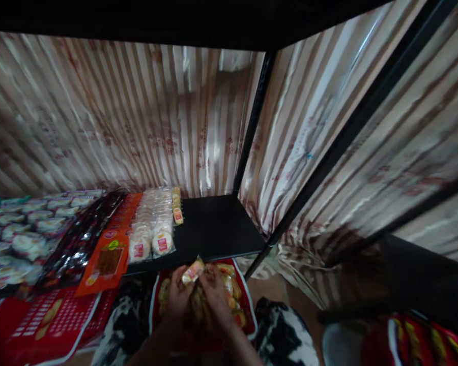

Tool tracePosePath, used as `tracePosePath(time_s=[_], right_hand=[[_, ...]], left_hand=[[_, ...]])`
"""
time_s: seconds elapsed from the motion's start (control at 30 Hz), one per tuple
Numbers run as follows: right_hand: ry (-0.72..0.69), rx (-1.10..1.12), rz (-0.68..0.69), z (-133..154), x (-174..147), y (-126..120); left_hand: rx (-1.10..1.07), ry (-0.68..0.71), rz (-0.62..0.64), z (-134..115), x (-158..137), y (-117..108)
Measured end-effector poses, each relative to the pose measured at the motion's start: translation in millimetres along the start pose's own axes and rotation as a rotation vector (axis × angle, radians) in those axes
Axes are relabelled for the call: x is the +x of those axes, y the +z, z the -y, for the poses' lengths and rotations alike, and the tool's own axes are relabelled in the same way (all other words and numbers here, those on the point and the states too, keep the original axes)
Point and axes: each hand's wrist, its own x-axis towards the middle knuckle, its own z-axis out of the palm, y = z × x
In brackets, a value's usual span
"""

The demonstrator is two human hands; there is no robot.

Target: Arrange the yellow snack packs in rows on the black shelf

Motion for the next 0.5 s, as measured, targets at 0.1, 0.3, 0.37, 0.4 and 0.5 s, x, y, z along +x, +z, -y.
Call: tracePosePath(time_s=[0.1,0.3,0.37,0.4,0.5], right_hand=[[0.085,0.135,0.040,14,17,13],[0.007,0.279,0.014,27,64,36],[-0.059,0.258,-0.013,30,83,44],[-0.093,0.238,-0.019,31,93,48],[-0.185,0.144,-0.014,35,118,62]], left_hand=[[0.010,0.013,0.036,-13,3,5],[0.297,0.084,-0.098,-33,24,9],[0.376,0.103,-0.166,-35,34,10],[0.390,0.108,-0.184,-35,40,11],[0.362,0.091,-0.187,-33,56,15]])
